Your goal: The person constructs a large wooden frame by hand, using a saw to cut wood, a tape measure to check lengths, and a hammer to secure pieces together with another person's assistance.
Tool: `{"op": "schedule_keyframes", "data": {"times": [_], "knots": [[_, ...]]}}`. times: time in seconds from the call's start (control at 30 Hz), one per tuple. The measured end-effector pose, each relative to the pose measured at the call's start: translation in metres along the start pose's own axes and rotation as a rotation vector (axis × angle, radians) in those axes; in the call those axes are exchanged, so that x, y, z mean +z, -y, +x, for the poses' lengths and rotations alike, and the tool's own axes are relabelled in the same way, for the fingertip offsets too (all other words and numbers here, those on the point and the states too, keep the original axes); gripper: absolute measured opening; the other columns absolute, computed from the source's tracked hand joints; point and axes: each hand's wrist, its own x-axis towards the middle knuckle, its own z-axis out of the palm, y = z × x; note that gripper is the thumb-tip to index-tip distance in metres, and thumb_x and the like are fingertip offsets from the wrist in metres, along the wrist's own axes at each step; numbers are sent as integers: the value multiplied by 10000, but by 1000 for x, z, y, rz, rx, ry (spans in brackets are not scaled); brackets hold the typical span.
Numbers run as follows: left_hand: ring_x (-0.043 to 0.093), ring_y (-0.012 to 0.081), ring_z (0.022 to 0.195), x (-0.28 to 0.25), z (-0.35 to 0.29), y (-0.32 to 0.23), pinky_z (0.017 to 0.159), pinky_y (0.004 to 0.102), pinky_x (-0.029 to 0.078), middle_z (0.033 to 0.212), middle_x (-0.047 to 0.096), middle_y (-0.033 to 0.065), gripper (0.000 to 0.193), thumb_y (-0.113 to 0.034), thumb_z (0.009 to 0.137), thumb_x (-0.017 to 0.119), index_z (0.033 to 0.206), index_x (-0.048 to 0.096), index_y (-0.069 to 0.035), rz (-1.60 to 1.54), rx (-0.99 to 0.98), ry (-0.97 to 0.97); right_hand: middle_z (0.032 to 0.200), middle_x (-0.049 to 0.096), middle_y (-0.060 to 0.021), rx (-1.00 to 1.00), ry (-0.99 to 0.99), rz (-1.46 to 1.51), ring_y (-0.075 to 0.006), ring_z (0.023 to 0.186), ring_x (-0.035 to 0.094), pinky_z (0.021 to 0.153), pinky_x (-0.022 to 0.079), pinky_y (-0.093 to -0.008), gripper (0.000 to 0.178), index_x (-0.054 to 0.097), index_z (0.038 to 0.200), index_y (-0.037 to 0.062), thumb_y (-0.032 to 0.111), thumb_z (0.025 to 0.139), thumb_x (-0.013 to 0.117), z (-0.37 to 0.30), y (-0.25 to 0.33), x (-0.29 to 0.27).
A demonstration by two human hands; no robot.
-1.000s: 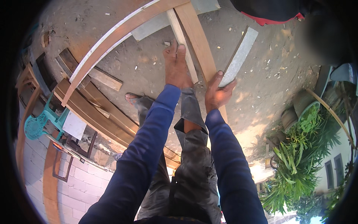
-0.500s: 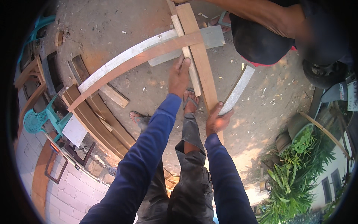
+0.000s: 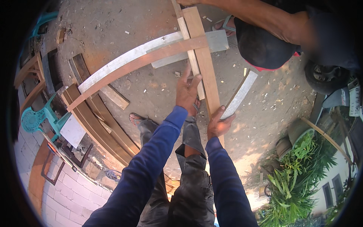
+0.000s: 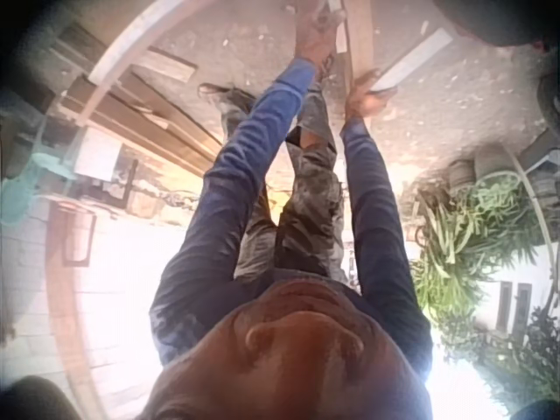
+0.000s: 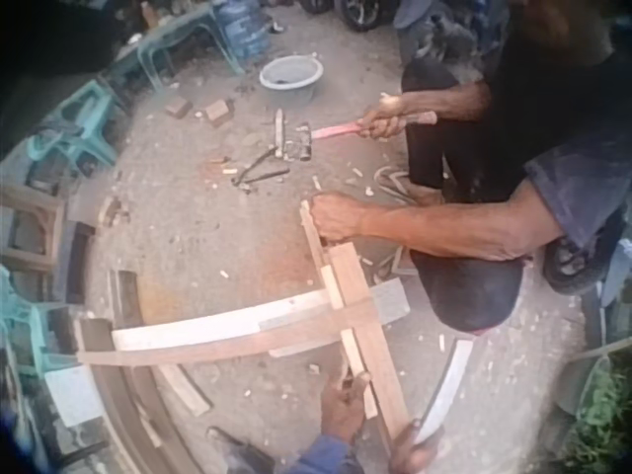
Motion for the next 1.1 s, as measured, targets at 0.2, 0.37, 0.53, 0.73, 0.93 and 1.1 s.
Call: {"op": "schedule_keyframes", "data": {"times": [0.2,0.37,0.53,0.73,0.93,1.1], "knots": [[636,149,1066,11,-10,-1,935,290,509,1253,660,135,565,-211,973,681,1455,485,8,-379,-147,-152,1000,663,-235,-42,23,14,-376,907,647,840,492,-452,603,530,1183,-7,542,948,611,0,-4,1],[643,135,1037,6,-4,-12,917,271,509,1186,687,130,502,-188,969,691,1390,546,43,-282,-164,-105,997,662,-240,-19,20,-14,-386,913,648,840,492,-454,599,533,1182,-2,543,947,611,2,-2,-1],[656,134,1011,11,-5,-12,891,265,522,1166,696,126,514,-192,958,707,1374,551,66,-259,-101,-150,996,664,-243,-33,17,11,-401,920,648,835,493,-459,605,535,1186,0,550,944,609,-1,2,-3],[662,142,996,11,-5,-14,884,266,525,1158,697,124,522,-203,954,716,1354,555,91,-376,-188,-176,998,659,-241,-34,30,41,-399,913,647,826,494,-454,604,537,1186,0,549,946,607,-2,4,-3],[662,157,1005,22,-9,-7,889,290,528,1143,695,140,528,-181,940,723,1372,550,66,-246,-106,-324,1017,659,-252,-30,30,13,-408,921,645,839,490,-468,607,532,1199,-12,537,948,606,-1,8,-3],[648,146,985,8,-20,-4,839,290,528,1170,695,151,561,-144,929,704,1427,507,20,-261,-204,-77,1015,680,-254,-38,-1,-27,-444,952,659,817,496,-496,607,540,1220,10,534,922,610,2,3,-2]]}}
